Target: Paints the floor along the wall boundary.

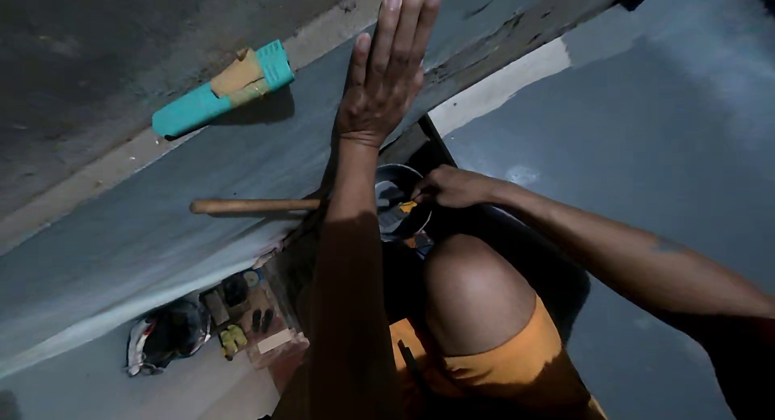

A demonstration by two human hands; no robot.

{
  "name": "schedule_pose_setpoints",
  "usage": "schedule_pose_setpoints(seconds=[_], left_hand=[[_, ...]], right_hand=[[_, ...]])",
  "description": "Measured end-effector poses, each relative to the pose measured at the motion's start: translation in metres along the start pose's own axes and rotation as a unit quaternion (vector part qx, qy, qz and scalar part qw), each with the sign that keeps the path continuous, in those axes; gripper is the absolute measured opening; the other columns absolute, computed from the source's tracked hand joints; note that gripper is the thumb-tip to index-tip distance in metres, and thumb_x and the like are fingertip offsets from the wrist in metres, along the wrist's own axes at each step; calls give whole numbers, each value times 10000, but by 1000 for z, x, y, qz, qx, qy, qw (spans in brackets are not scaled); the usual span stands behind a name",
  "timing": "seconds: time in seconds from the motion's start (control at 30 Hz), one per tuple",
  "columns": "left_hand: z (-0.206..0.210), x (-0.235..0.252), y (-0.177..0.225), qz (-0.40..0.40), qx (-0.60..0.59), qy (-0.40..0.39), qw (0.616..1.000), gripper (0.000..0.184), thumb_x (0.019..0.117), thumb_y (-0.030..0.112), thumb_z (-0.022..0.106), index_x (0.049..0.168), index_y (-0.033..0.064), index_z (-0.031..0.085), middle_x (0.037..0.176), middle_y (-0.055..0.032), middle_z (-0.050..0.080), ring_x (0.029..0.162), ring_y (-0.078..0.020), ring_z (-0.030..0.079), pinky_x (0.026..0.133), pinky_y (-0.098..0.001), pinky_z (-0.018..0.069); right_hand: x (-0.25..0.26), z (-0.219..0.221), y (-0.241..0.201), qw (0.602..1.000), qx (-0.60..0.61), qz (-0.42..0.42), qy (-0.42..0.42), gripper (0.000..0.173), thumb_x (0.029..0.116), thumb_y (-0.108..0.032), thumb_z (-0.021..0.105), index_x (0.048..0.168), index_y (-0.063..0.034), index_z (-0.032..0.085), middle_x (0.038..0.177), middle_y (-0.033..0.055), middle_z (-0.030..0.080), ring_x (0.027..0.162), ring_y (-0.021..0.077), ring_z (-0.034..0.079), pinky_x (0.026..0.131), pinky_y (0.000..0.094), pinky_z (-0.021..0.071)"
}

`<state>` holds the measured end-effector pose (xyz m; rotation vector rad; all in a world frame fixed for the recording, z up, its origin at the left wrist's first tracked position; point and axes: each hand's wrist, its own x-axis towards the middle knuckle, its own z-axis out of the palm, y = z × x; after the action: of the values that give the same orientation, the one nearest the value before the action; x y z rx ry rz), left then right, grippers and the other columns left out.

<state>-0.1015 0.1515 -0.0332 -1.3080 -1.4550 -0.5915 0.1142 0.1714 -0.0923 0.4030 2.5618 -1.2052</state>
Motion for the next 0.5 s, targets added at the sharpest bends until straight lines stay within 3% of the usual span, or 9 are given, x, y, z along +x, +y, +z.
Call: schedule_pose_setpoints(seconds=[0.17, 0.37, 0.5], left_hand=[[0, 1, 1, 3, -23, -4, 1000, 530, 1062, 348, 458, 1546, 134, 463, 1591, -74, 459, 1507, -239, 317, 1187, -490, 154], [-10, 4, 0, 2, -52, -67, 996, 630, 1079, 351, 438, 1635, 141, 229, 1720, -49, 184, 1585, -222, 98, 1239, -466, 59], [-11, 2, 0, -9, -62, -64, 996, 666, 1087, 370, 426, 1658, 165, 152, 1733, -24, 117, 1592, -182, 48, 1262, -450, 21]], right_hand=[[-23, -14, 7, 996, 79, 39, 31, 157, 1013, -182, 634, 997, -155, 787, 852, 9, 738, 781, 150, 694, 765, 462, 577], [-76, -31, 12, 977, 162, 30, 132, 159, 1017, -225, 651, 1022, -113, 763, 880, 8, 745, 777, 115, 706, 749, 370, 617], [-132, -73, 34, 965, 111, 64, 227, 187, 1016, -257, 667, 1114, -127, 757, 940, 22, 732, 785, 114, 669, 738, 346, 579]])
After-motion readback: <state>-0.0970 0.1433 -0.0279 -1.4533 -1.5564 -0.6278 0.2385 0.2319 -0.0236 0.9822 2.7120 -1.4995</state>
